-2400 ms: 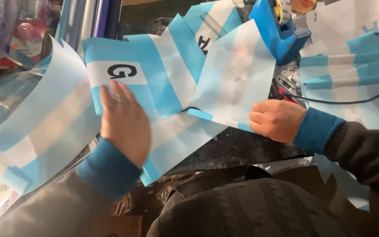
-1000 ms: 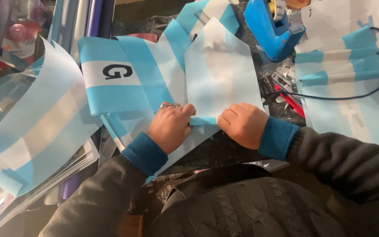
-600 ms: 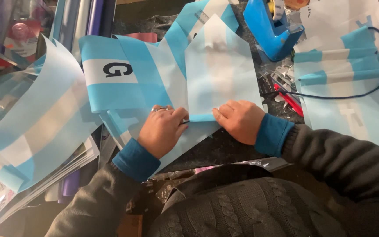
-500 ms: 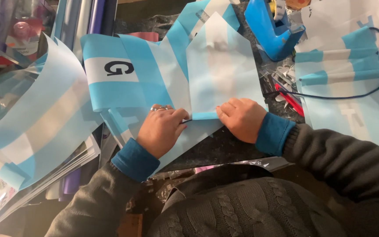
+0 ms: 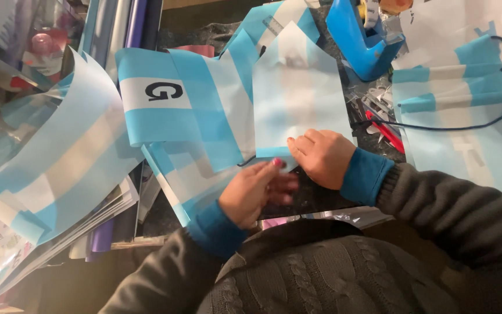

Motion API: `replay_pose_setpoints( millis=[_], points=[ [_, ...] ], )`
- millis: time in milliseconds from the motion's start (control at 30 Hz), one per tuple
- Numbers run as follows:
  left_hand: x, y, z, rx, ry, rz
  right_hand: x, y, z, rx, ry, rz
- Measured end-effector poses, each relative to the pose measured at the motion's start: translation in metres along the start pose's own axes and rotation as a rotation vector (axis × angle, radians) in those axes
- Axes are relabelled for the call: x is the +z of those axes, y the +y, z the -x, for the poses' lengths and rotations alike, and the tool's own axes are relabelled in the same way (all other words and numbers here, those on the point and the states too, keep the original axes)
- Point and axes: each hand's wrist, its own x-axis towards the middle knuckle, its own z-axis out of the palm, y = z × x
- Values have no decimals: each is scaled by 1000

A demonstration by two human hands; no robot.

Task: Assembling bunting flags by taping letters onto blue and white striped paper flags and threading them onto a cord.

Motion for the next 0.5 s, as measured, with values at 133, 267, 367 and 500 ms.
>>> replay_pose_setpoints(
  millis=[133, 267, 367, 500],
  points=[
    [0, -9, -22, 129, 5, 334, -3, -3, -2, -8, 32, 42],
    [-4, -14, -35, 237, 75, 448, -1, -5, -1, -4, 102, 108],
    [-9, -21, -43, 276, 134, 484, 0, -6, -1, -10, 113, 134],
    [-24, -37, -55, 377, 176, 546, 0, -6, -2, -7, 105, 167]
  ],
)
